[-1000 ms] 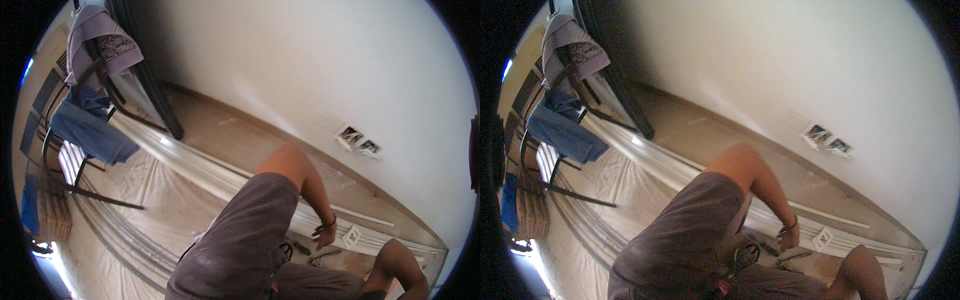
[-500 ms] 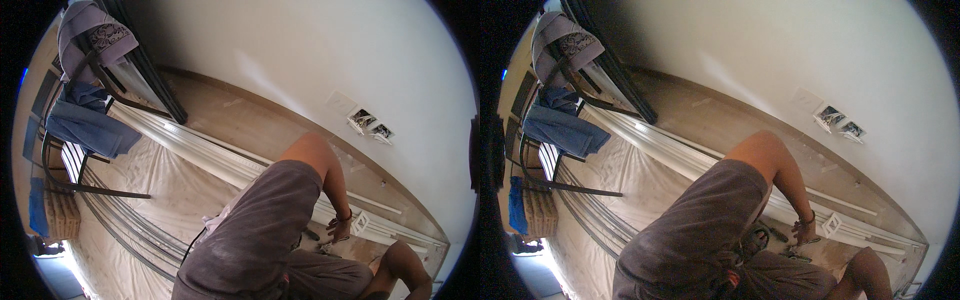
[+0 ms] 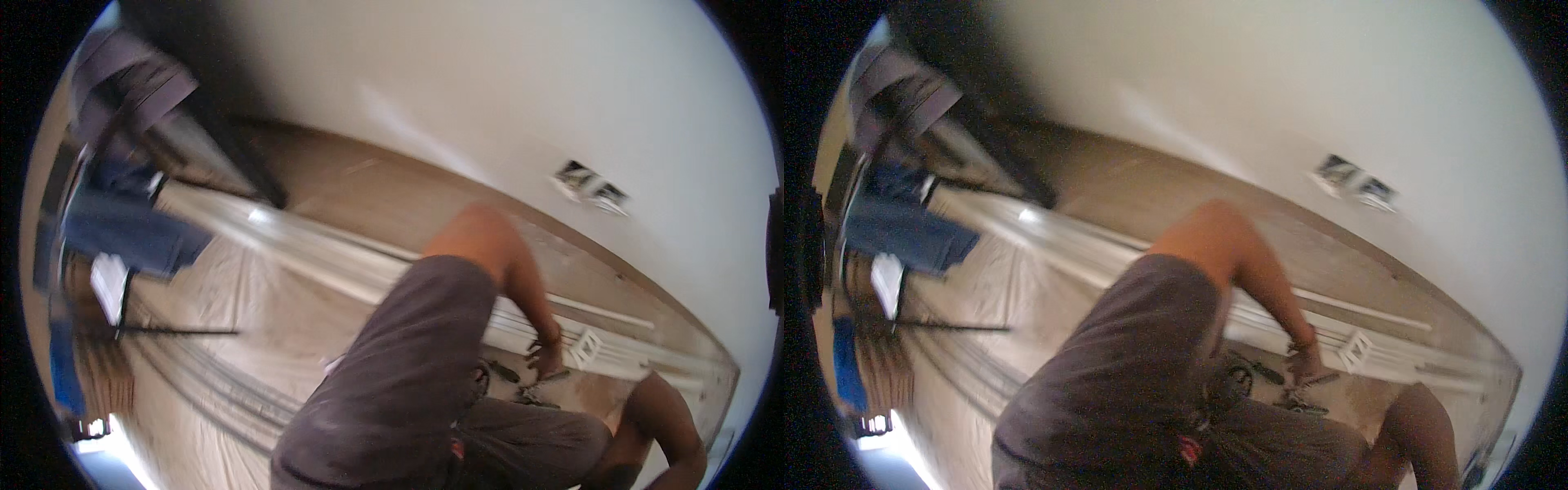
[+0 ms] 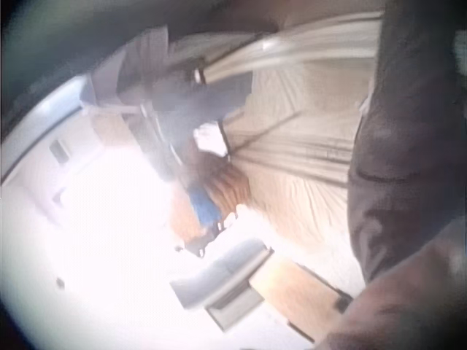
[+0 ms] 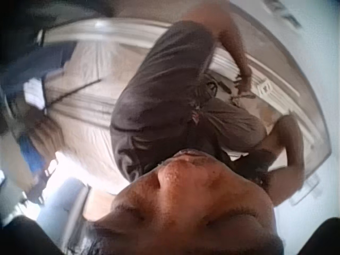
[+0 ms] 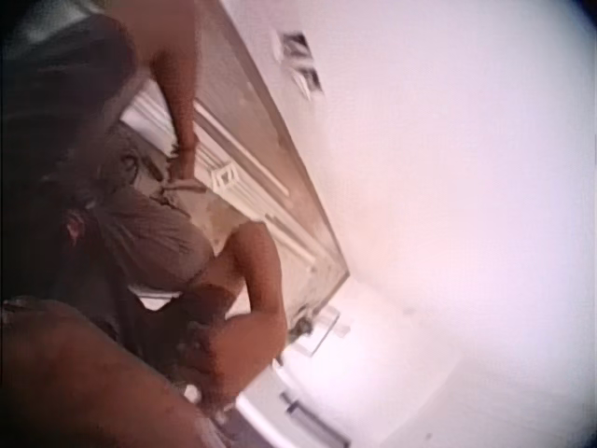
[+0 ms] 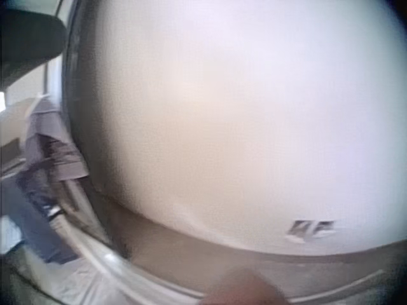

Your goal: The person unscrews and removes electrical outlet modules from a wall using a screwdriver.

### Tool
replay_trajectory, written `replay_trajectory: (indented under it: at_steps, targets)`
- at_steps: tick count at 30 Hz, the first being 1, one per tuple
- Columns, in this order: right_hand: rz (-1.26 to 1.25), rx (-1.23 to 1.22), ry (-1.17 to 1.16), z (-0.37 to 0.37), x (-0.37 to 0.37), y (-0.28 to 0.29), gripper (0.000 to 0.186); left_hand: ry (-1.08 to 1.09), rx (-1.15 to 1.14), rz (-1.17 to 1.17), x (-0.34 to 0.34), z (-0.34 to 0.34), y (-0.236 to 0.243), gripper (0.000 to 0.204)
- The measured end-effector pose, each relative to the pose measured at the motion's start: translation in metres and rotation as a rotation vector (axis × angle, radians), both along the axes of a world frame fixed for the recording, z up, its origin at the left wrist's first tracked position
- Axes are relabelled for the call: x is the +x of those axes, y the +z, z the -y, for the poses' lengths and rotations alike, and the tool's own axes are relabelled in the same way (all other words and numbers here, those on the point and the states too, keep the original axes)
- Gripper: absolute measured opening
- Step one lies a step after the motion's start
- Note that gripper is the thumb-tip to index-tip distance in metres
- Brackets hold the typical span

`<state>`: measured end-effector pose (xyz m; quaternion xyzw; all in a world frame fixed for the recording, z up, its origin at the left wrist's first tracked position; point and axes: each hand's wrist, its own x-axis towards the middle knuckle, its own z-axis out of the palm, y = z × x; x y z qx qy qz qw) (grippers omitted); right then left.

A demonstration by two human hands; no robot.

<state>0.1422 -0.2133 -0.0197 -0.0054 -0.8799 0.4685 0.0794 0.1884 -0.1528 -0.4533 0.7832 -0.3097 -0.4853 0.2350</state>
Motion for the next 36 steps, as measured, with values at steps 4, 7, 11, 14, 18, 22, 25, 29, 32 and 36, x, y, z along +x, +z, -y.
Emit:
replay_trajectory:
  at_steps: [4,7,11,14,18,22,25,29,32,36]
  targets:
    - [0.104,-0.044,-0.083,-0.007,-0.002,-0.011,0.048,0.049,-0.141,0.126,-0.007,-0.007,-0.004,0.049]
    - [0.207,-0.069,-0.116,-0.015,0.003,-0.019,0.050,0.034,-0.138,0.127,0.000,-0.006,-0.033,0.047]
    - [-0.045,-0.167,-0.421,-0.036,0.000,-0.080,0.051,0.064,-0.435,0.424,-0.011,-0.022,-0.069,0.035]
    - [0.130,-0.314,-0.516,-0.054,-0.011,-0.104,0.050,0.020,-0.694,0.484,-0.018,-0.036,-0.047,0.040]
    - [-0.136,-0.149,-0.664,-0.061,-0.029,-0.157,0.049,0.050,-0.358,0.255,-0.025,-0.054,-0.006,0.051]
    - [-0.653,0.213,-0.698,-0.086,-0.064,-0.127,0.045,0.218,-0.230,0.167,-0.035,-0.091,-0.028,0.051]
    - [-0.780,0.540,-0.678,-0.085,-0.080,-0.107,0.049,0.124,-0.276,0.133,-0.011,-0.084,-0.051,0.050]
    - [-1.064,0.844,-0.787,-0.111,-0.115,-0.139,0.049,0.045,-0.221,0.032,-0.002,-0.061,-0.058,0.049]
    - [-0.916,0.989,-0.931,-0.137,-0.103,-0.163,0.049,0.159,-0.116,-0.063,-0.021,-0.107,-0.077,0.048]
    - [-0.822,0.993,-1.223,-0.125,-0.086,-0.168,0.048,0.178,-0.062,-0.076,-0.019,-0.107,-0.070,0.046]
